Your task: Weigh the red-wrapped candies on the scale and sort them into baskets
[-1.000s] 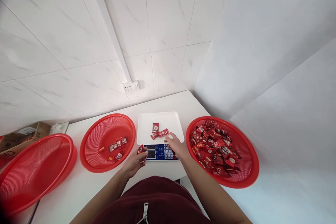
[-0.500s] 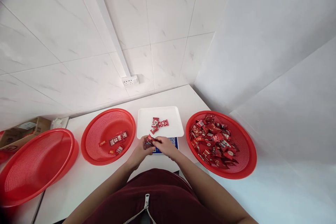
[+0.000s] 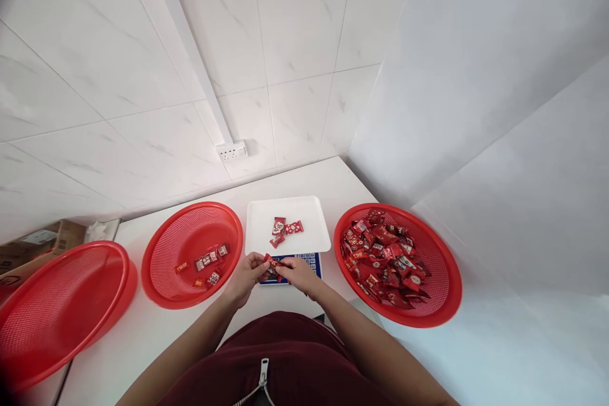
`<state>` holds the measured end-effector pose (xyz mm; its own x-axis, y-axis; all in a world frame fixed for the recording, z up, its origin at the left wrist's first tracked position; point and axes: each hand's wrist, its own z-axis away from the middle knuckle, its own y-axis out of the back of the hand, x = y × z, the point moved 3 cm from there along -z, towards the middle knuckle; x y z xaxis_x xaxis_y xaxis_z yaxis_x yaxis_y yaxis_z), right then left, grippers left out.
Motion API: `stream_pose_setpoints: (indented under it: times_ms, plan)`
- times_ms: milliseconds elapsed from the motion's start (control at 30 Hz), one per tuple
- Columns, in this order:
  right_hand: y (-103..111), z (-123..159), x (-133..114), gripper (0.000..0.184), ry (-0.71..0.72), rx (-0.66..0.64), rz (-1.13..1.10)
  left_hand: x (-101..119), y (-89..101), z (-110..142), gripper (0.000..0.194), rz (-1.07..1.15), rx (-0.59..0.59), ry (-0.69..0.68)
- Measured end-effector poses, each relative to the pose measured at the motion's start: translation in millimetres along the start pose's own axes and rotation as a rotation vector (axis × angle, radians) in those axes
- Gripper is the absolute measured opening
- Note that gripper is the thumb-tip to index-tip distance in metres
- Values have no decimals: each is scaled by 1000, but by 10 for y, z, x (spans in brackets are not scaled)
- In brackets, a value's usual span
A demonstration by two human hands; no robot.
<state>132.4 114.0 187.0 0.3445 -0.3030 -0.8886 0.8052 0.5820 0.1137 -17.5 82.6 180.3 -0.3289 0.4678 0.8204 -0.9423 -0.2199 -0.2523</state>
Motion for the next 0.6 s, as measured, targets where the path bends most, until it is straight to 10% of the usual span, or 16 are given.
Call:
stream_pose_setpoints:
  times_ms: [267,433,600]
  plan:
    - [97,95,140,20,-172,90,-287,270,211,-533,36,-28,171,47]
    - [167,124,327,24,-225,199,-552,242,139,-432,55,-164,206,34]
    - [135,59,315,34,-148,398,-728,65,-247,-53,53,-189,-138,138]
